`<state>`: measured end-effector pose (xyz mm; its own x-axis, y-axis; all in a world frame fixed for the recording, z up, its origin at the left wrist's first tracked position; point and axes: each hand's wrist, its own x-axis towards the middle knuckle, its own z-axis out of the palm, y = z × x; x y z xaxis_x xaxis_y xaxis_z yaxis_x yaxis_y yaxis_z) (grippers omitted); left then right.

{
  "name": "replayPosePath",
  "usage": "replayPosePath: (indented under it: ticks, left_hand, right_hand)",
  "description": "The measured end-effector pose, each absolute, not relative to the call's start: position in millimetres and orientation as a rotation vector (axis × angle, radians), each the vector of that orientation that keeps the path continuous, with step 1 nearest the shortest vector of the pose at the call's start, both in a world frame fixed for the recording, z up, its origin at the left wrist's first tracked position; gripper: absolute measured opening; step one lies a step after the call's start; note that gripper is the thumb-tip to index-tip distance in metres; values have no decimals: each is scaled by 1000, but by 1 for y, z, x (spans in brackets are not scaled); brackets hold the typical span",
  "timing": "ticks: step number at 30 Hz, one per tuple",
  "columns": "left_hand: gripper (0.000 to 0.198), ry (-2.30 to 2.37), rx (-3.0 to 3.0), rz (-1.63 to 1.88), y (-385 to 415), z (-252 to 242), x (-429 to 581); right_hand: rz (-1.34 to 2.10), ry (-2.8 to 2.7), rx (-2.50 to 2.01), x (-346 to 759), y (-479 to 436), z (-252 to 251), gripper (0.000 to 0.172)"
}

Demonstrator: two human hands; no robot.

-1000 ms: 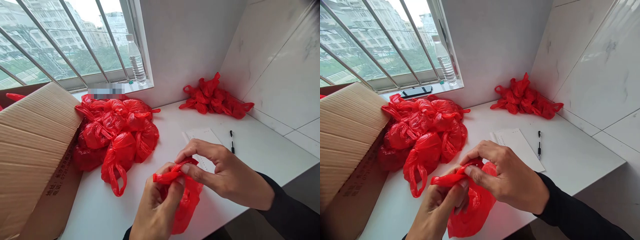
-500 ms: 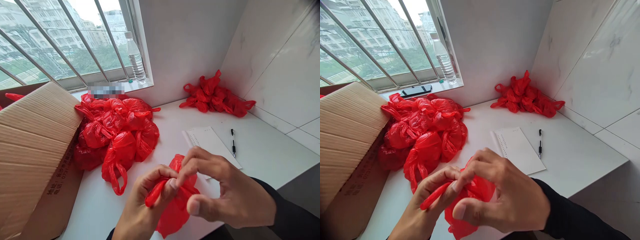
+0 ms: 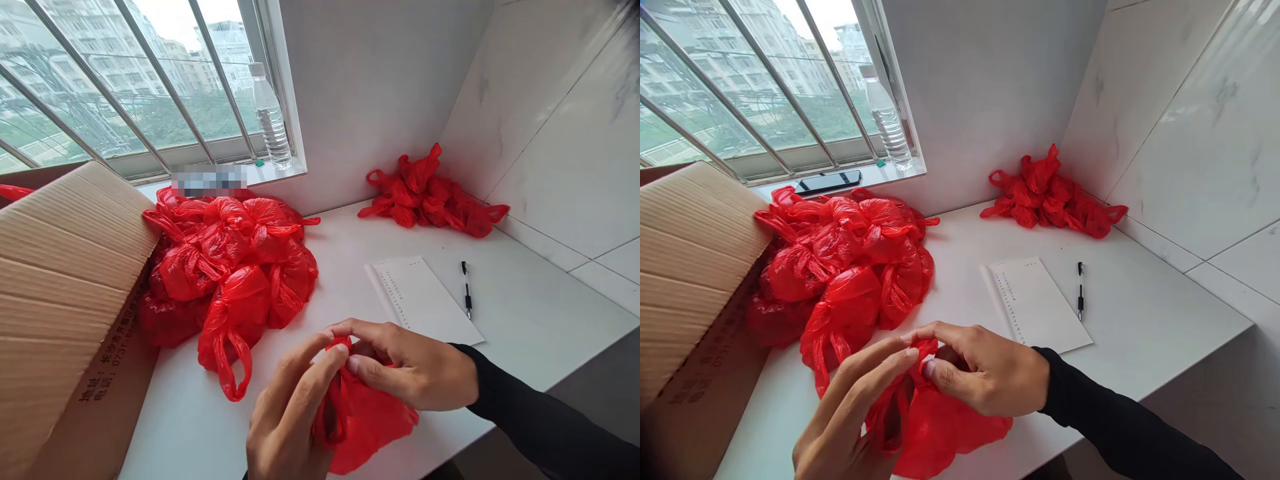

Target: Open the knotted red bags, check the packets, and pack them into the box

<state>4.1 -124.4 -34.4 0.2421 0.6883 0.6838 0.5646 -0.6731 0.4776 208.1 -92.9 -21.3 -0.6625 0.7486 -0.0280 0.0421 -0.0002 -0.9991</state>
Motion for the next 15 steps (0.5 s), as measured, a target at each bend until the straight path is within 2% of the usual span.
replayPosePath:
  ticks: [3,7,11,15]
  left_hand:
    - [43,1204,2369,1435,-125,-39,1]
    - [51,1203,2371,1217,-123,-41,-7]
    - [61,1106,2482,1078,-123,-51,-19]
    - [63,1205,2551,1175,-131,-74,-40]
  right_hand:
    - [1719,-1679,-828,206,-91,-22,25]
    - [1431,-1757,-961,203,-92,-18,16]
    - [1253,-1771,-1036,204,-96,-19,14]
    - [1204,-1756,-1225,225,-100,-31,16]
